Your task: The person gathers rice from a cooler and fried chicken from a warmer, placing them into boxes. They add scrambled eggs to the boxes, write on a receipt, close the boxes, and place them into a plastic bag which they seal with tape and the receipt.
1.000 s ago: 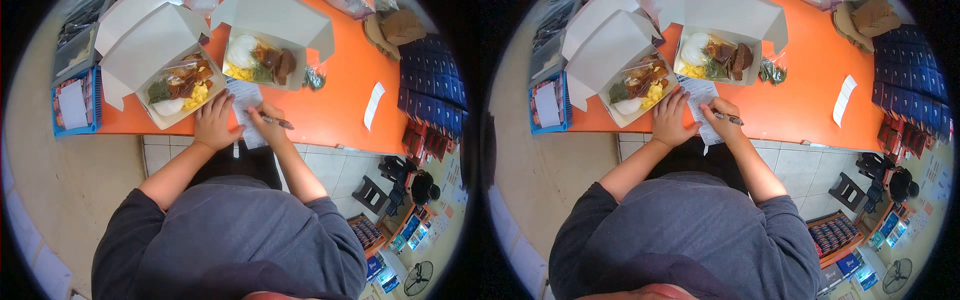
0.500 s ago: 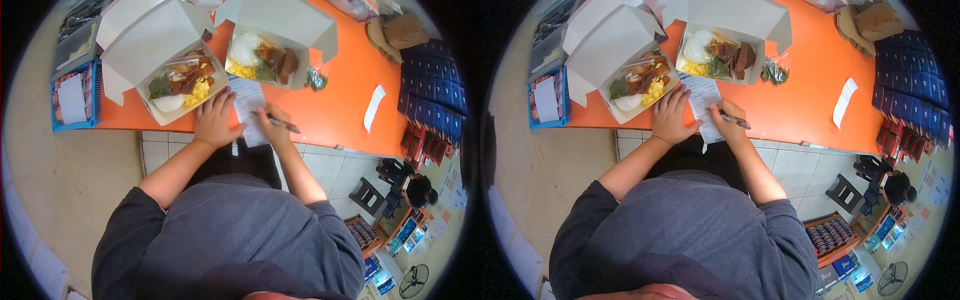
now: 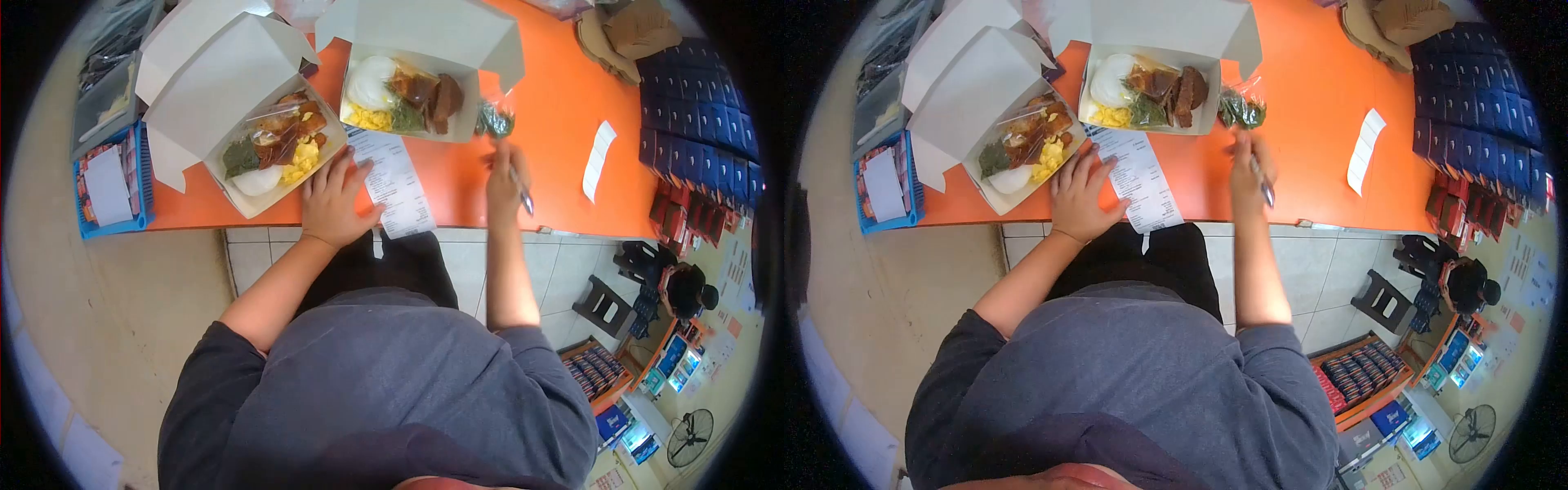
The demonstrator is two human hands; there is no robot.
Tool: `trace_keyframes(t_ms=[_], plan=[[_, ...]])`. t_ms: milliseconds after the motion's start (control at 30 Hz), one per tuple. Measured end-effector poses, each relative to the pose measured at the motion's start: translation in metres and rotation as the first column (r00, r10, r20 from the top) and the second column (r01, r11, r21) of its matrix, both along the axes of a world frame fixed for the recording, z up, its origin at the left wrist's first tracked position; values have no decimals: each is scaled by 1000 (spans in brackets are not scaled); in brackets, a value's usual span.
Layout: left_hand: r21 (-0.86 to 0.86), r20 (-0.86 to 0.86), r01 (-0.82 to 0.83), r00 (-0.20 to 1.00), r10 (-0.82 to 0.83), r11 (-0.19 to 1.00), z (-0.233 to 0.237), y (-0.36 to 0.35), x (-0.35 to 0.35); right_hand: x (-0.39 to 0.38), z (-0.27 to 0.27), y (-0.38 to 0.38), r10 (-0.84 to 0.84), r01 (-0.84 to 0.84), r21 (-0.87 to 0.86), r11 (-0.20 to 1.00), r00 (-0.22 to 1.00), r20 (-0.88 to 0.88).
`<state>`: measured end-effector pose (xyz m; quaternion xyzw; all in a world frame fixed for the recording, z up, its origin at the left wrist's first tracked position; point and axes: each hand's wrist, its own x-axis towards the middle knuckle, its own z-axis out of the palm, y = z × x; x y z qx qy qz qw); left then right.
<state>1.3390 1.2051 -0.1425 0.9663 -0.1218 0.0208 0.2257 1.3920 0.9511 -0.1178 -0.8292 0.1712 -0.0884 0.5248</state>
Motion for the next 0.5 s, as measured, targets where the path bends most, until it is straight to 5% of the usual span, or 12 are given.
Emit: trace_keyframes(t_ms=[100,200,233,267,333,400,433,467,500], plan=[[1,7,11,1000,-11,1000,0,1,-1,29,-11,-17,260,-87,-589,803,941,216],[-7,6,5,1000,-5,1000,-1,2,-1,49,-33,-32,511,-171,-791,588,836,199],[-11,1,0,1000,0,1000,0,2,-2,57,-45,-40,400,-235,-497,835,880,255],[3,-27,-3,1000,3,1000,2,2,-2,64,-59,-51,280,-255,-127,959,926,253],[-2,-40,-3,999,3,1000,3,3,-3,65,-51,-59,-22,-50,451,891,988,152],[-6,-61,4,998,-4,1000,5,3,-1,60,-36,-73,-173,123,218,968,958,228],[-12,-58,2,998,-2,1000,6,4,-1,58,-44,-88,-82,168,-219,961,931,355],[-21,-58,1,998,-3,1000,5,4,-1,54,-43,-92,55,239,-606,758,903,425],[-31,-60,2,998,-4,1000,5,3,-2,49,-43,-96,142,166,-718,676,927,348]])
